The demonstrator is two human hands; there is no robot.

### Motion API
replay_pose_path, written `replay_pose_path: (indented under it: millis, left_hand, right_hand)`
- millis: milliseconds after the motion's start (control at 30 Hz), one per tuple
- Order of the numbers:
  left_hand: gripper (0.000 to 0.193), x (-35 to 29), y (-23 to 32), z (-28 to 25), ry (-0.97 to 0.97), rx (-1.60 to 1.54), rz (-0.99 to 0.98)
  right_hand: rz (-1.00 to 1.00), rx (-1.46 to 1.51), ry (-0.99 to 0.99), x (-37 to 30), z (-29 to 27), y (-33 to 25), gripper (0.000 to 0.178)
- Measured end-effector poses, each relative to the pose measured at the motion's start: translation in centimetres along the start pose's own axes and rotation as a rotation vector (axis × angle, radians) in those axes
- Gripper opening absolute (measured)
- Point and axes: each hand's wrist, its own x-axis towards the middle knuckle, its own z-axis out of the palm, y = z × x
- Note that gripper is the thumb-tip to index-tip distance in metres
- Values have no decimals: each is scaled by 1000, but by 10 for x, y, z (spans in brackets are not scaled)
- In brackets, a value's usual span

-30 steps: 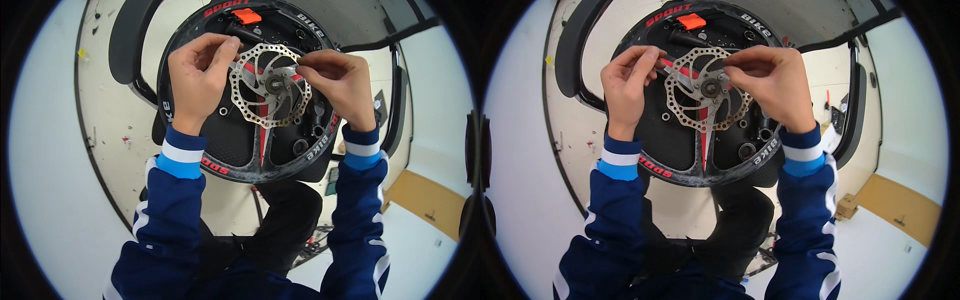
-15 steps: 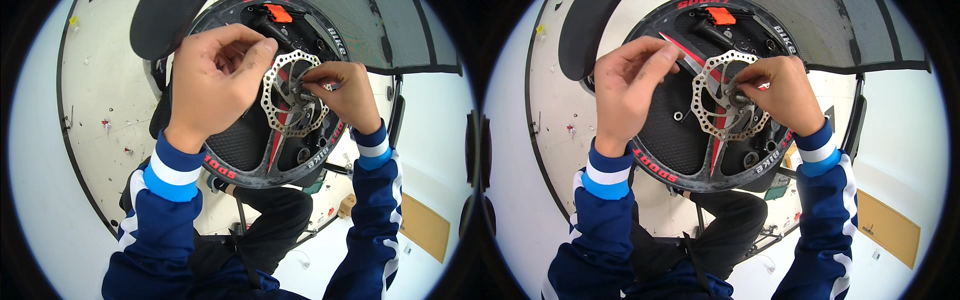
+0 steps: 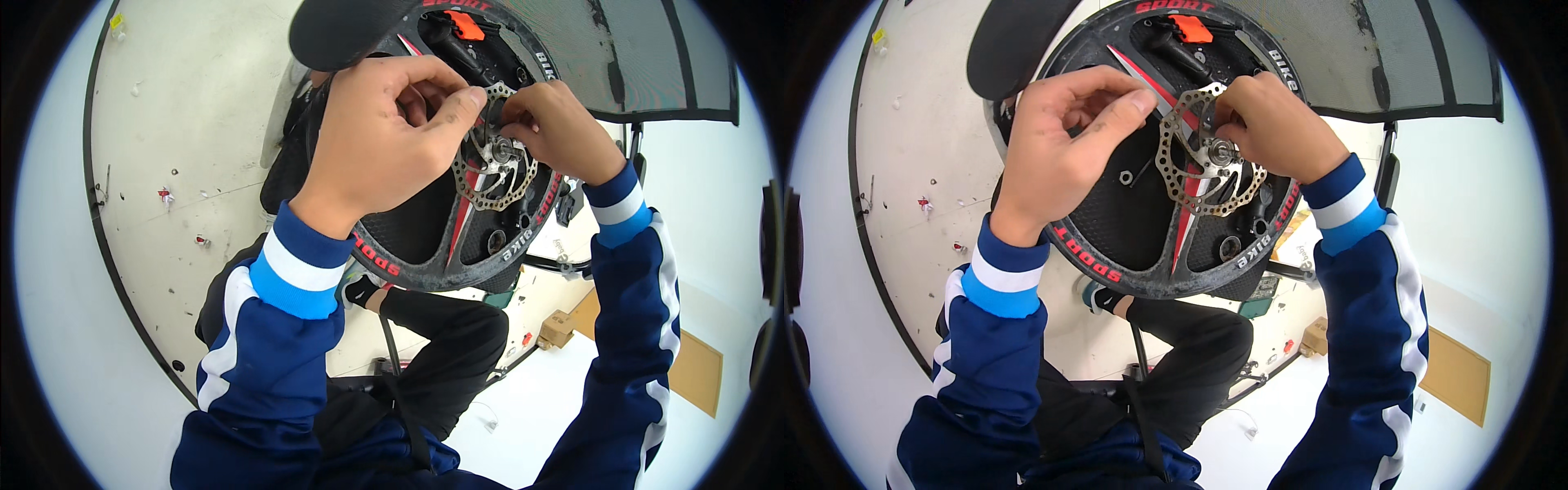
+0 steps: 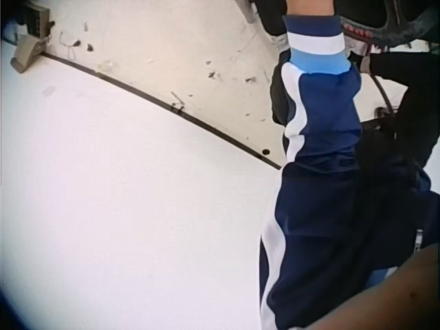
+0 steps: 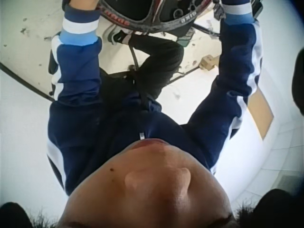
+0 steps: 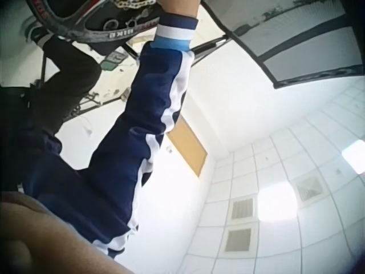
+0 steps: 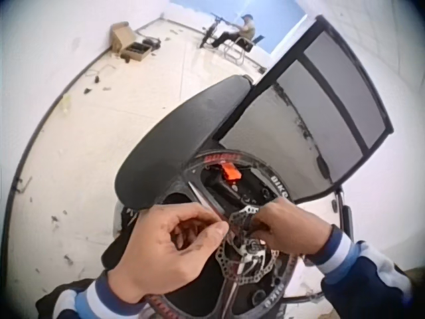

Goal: The person assembles a bicycle wheel by attaching a brake disc to the hub using bolts and washers. They repeatedly insert and tighten bolts, adjust the disc position, and rotate the wheel to check alignment.

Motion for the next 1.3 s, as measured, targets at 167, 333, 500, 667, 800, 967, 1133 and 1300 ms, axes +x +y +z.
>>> replay_pose_path:
  millis: [167, 333, 500, 667, 800, 967, 1133, 1300]
  left_hand:
    - [16, -6, 3, -2, 3, -67, -10]
    - [17, -13, 3, -10, 16, -62, 31]
    - [17, -16, 7, -18, 28, -66, 18]
    - [17, -15, 9, -16, 29, -86, 19]
    - [17, -15, 9, -15, 22, -49, 14]
    - [17, -14, 9, -14, 24, -24, 21]
    - [17, -14, 7, -13, 16, -24, 9]
    - [17, -14, 6, -12, 18, -27, 24]
  right_hand:
    - [149, 115, 0, -2, -5, -12, 10]
    - [271, 127, 73, -7, 3, -9, 15]
    - [322, 173, 98, -9, 5, -9, 16]
    - [316, 159, 89, -14, 2, -11, 16]
    - [243, 173, 92, -18, 1, -7, 17]
    - [215, 198, 104, -18, 5, -2, 16]
    - [191, 200, 131, -19, 8, 3, 15]
    - [239, 184, 100, -17, 6, 7, 12]
